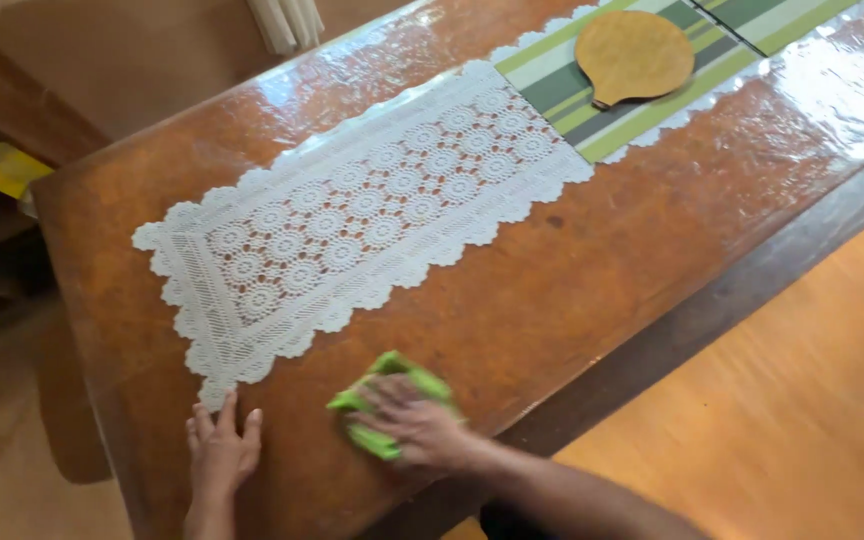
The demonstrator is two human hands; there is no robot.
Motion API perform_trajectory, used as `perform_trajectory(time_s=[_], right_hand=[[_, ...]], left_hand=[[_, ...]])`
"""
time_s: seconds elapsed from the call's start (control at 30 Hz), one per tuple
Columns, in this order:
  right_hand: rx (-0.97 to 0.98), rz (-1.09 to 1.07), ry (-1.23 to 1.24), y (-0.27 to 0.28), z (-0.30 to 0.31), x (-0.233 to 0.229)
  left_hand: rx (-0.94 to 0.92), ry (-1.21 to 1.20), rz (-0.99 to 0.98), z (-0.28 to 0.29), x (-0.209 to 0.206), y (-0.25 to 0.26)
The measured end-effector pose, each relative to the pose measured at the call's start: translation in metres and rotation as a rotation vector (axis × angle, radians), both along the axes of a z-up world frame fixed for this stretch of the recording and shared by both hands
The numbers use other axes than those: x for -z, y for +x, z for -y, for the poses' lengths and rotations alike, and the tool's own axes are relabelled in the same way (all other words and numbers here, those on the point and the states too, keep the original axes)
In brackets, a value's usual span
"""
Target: Dusting and wiping various furniture surfaces including a hutch, dining table, window sill, and dresser using a microfiber cloth.
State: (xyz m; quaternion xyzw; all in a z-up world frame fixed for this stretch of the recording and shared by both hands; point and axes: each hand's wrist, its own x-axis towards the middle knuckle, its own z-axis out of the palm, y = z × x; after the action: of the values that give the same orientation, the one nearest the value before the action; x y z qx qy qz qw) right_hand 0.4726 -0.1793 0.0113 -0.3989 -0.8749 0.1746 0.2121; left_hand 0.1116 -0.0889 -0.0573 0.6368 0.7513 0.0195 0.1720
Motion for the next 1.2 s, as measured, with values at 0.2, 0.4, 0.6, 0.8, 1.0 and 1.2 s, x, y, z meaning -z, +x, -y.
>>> perform_trajectory(time_s=[0.2,0.4,0.6,0.8,1.0,1.2], right_hand=[[0.376,0.449,0.016,0.268,0.007,0.053],[0.893,0.309,0.318,0.276,-0.05,0.06],[0.306,0.202,0.183,0.019,-0.027,0.045],[-0.066,0.261,0.234,0.055,-0.039,0.039],[0.191,0.569,0.492,0.377,-0.145,0.059],[0.528,0.602,0.241,0.652,-0.198,0.062]], left_hand=[[-0.03,-0.006,-0.02,0.021,-0.007,0.018],[-0.063,-0.089,-0.006,0.064,0.002,0.05],[-0.122,-0.094,0.025,0.09,-0.009,0.085],[-0.034,0.071,0.011,0.12,0.024,0.078],[-0.255,-0.062,-0.204,0.134,0.037,0.13],[-0.477,-0.132,-0.285,0.131,0.069,0.211]])
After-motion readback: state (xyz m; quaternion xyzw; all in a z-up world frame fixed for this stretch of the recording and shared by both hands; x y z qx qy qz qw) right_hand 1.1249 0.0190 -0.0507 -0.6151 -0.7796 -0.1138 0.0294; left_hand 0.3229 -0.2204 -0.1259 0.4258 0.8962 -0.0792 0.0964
